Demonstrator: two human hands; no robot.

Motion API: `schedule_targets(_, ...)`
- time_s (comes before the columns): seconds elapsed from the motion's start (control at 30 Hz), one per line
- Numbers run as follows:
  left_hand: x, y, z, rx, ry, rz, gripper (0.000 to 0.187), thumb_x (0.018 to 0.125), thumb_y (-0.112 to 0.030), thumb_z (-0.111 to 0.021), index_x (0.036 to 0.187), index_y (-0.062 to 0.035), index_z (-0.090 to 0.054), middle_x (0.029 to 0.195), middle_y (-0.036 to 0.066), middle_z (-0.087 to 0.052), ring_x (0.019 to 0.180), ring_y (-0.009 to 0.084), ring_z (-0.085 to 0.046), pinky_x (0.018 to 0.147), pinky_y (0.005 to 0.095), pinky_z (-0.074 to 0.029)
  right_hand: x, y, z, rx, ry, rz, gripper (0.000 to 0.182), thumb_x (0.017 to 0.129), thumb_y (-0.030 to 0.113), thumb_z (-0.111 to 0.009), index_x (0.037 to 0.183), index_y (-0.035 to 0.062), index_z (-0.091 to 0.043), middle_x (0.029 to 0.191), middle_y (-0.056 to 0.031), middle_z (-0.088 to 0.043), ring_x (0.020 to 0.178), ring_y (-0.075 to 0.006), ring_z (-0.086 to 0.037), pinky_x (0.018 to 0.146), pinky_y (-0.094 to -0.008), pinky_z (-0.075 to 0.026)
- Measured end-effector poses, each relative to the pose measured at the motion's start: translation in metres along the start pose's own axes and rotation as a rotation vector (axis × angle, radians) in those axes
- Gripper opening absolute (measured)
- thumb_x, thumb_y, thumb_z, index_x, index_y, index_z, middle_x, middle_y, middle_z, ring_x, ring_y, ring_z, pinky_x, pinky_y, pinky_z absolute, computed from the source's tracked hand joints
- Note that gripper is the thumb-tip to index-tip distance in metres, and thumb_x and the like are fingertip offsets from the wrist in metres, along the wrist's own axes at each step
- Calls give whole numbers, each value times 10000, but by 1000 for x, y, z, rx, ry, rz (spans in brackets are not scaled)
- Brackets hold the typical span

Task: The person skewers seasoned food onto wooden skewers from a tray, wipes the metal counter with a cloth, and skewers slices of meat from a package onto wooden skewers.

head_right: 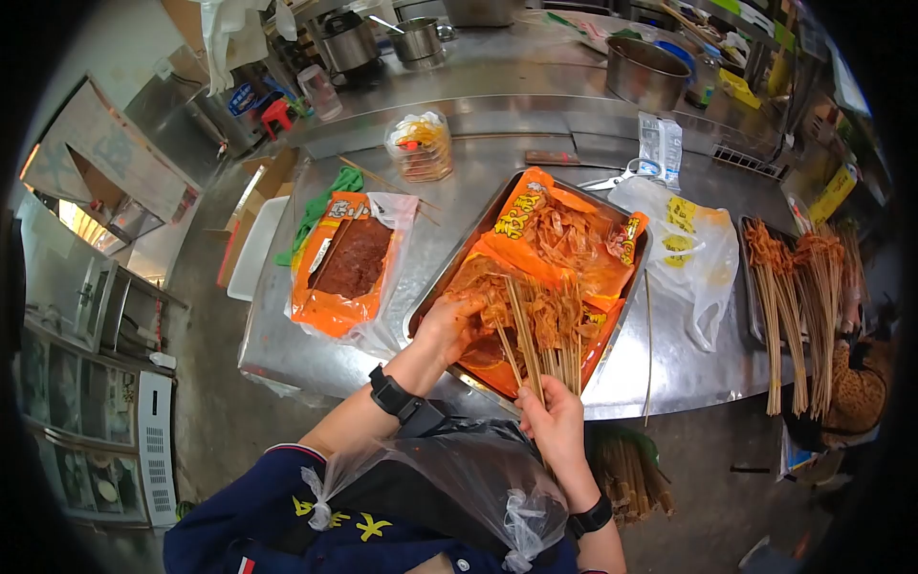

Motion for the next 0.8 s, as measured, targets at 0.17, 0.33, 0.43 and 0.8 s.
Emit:
schedule_targets(0.17,-1,-14,-7,-29,63,-39,255,864,-154,-552,1032,37,-541,962,98,-612,828,181,-606,687,310,-506,-1,-1,1,21,-16,0,142,856,96,-548,940,-18,-539,692,-56,-576,467,-52,-471,391,-173,-347)
schedule_targets(0.33,-2,-14,-8,-57,33,-99,269,865,-157,-551,1053,34,-534,915,85,-614,774,160,-603,675,286,-501,0,-1,1,11,-6,3,141,858,100,-547,937,-17,-540,693,-56,-576,471,-51,-476,391,-170,-347)
schedule_targets(0.43,-5,-20,-12,65,62,-196,251,847,-123,-567,1040,36,-548,930,76,-616,772,143,-597,676,272,-490,0,1,0,-14,2,14,139,860,103,-545,933,-16,-541,691,-51,-575,472,-50,-477,391,-170,-347)
schedule_targets(0.8,-22,-14,-12,545,-21,-385,144,790,14,-524,896,27,-621,778,54,-633,669,115,-584,600,231,-474,4,-4,0,-33,-1,-10,141,860,107,-544,934,-13,-538,691,-49,-575,466,-52,-477,391,-172,-349)
Point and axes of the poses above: each hand's wrist, its own x-axis towards the middle knuckle, its own z-axis out of the back of the hand, y = z × x, the point moved 7 cm from there along x, towards the middle knuckle
